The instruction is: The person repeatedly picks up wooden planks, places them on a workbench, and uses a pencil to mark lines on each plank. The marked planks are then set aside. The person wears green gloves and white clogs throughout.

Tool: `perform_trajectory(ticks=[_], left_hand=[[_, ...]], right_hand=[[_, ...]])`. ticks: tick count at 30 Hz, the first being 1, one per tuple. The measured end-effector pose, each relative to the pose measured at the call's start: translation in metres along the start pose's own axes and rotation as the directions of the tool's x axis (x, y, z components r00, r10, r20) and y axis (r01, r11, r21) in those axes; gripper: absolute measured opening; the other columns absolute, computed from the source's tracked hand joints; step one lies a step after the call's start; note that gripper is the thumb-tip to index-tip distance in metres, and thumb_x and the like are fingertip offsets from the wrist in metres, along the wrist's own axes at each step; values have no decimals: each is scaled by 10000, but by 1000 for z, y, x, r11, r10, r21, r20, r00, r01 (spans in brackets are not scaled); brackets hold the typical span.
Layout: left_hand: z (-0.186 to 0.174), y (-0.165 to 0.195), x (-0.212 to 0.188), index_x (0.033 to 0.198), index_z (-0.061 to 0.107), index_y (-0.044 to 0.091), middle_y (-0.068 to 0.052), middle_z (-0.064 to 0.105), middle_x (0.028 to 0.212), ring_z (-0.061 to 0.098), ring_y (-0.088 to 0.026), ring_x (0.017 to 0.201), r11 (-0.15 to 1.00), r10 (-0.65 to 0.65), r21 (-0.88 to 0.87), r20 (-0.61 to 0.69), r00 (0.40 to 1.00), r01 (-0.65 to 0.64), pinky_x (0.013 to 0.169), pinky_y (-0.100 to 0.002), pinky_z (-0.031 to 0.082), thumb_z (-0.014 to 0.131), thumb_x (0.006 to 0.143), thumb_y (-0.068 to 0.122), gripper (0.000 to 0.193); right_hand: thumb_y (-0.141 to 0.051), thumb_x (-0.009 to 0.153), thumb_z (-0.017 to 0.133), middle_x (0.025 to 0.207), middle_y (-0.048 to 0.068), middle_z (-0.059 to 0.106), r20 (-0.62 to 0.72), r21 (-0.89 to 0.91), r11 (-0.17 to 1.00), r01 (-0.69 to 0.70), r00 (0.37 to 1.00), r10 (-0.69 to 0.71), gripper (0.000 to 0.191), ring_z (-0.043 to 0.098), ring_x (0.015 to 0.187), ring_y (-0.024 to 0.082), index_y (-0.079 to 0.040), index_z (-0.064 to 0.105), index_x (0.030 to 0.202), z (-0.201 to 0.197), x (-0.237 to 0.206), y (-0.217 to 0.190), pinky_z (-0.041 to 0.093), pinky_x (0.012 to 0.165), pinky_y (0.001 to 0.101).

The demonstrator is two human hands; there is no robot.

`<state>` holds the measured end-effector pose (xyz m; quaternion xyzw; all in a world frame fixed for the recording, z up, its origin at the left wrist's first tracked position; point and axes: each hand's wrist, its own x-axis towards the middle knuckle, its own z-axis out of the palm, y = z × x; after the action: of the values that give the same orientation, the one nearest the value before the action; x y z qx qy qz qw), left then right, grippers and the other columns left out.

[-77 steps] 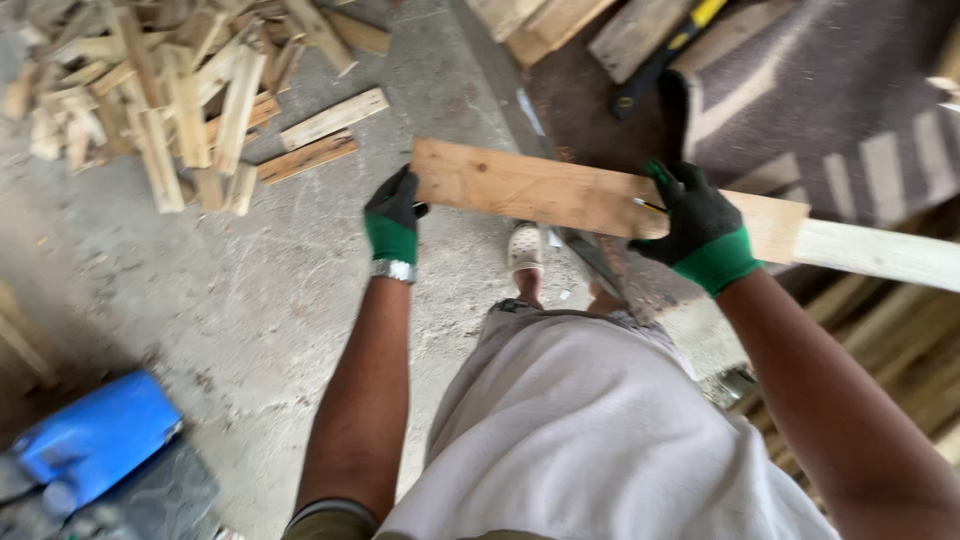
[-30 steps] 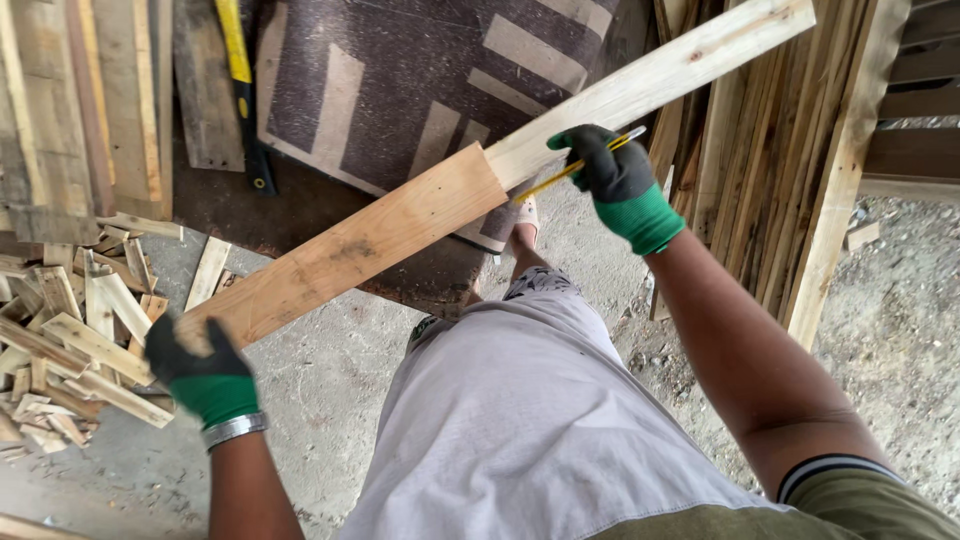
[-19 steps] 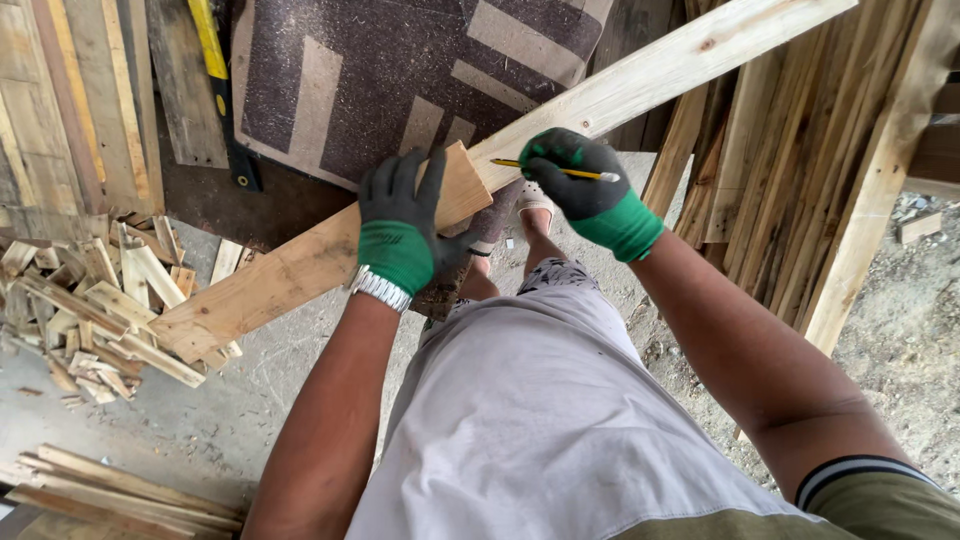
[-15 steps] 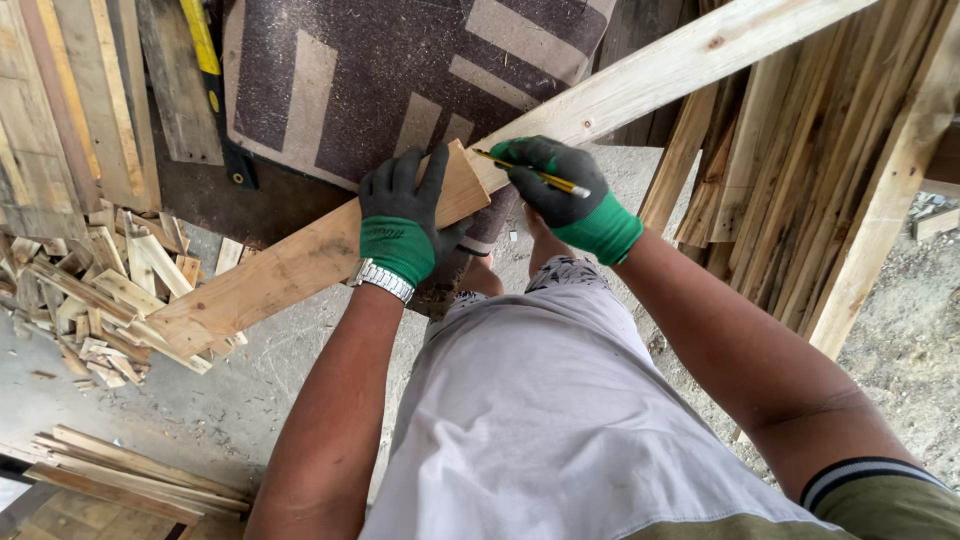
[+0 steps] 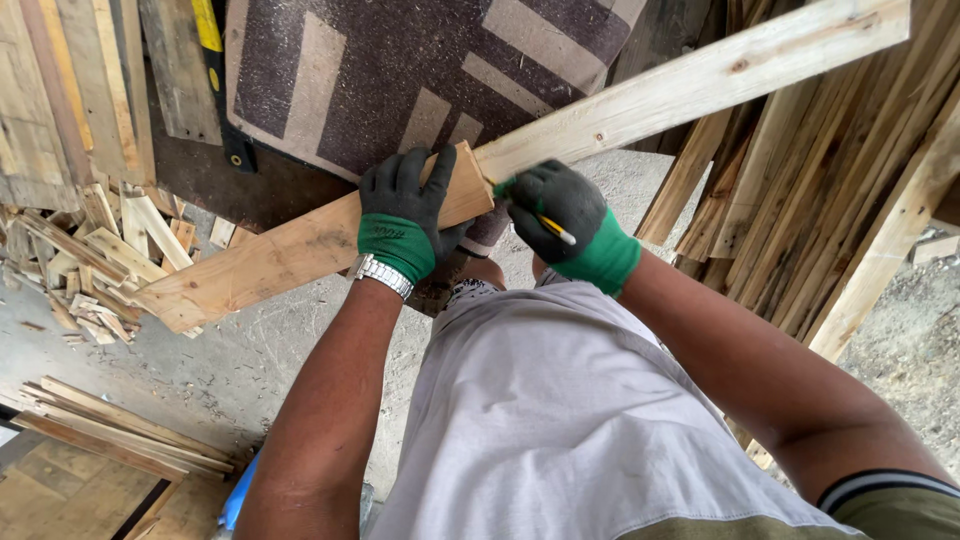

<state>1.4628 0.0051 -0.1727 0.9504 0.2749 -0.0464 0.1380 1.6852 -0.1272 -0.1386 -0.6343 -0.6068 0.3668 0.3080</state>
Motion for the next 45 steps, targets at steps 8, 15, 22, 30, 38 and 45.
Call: perform_trajectory(ticks=[8,15,22,30,38,45], left_hand=[[2,-2,1,1539,434,177,-145,457,1358,445,-359,1250,1000,10,-20,-36,999,-11,1034,-592,379,870,754,509,958],[1,-3,1,1519,455,181,-125,465,1333,455,-342,1233,1000,-7,-22,9,1000,7,1030,-565,384,863,724,480,942],[-1,-3,1,1521,462,182,-125,469,1338,455,-343,1228,1000,-5,-22,-29,1000,4,1016,-575,384,865,725,491,944],[-3,-1,2,1527,443,184,-130,480,1342,471,-349,1231,1000,-15,-18,3,1000,15,1026,-581,379,870,693,492,986],[-5,0,1,1531,433,192,-141,479,1362,471,-349,1239,1000,-17,-17,4,1000,17,1034,-578,382,873,681,467,996],[-6,2,-2,1527,419,181,-137,490,1338,484,-351,1239,999,-9,-40,-16,1000,8,1031,-578,385,873,727,477,967]], right_hand=[[-121,976,635,1125,222,712,-106,103,995,0,994,11,293,664,1043,396,-4,675,1241,-8,11,2,545,923,467],[-111,954,630,1087,198,723,-37,33,998,54,998,-53,224,672,1031,399,-11,688,1145,0,9,6,555,929,473],[-108,986,592,1095,199,720,-169,26,964,-264,950,264,253,722,969,328,-33,711,1196,-34,-22,-2,602,861,410],[-97,954,650,1028,191,735,-94,-105,969,-224,972,215,216,730,905,334,-32,722,1147,-54,-20,-3,592,834,414],[-148,1001,634,1013,191,738,-32,-264,948,-179,984,177,234,719,874,332,-34,721,1186,-73,-4,-12,590,817,432],[-106,972,622,1264,164,652,100,-509,761,-402,851,516,286,715,939,334,-81,706,1244,-79,14,-25,606,852,421]])
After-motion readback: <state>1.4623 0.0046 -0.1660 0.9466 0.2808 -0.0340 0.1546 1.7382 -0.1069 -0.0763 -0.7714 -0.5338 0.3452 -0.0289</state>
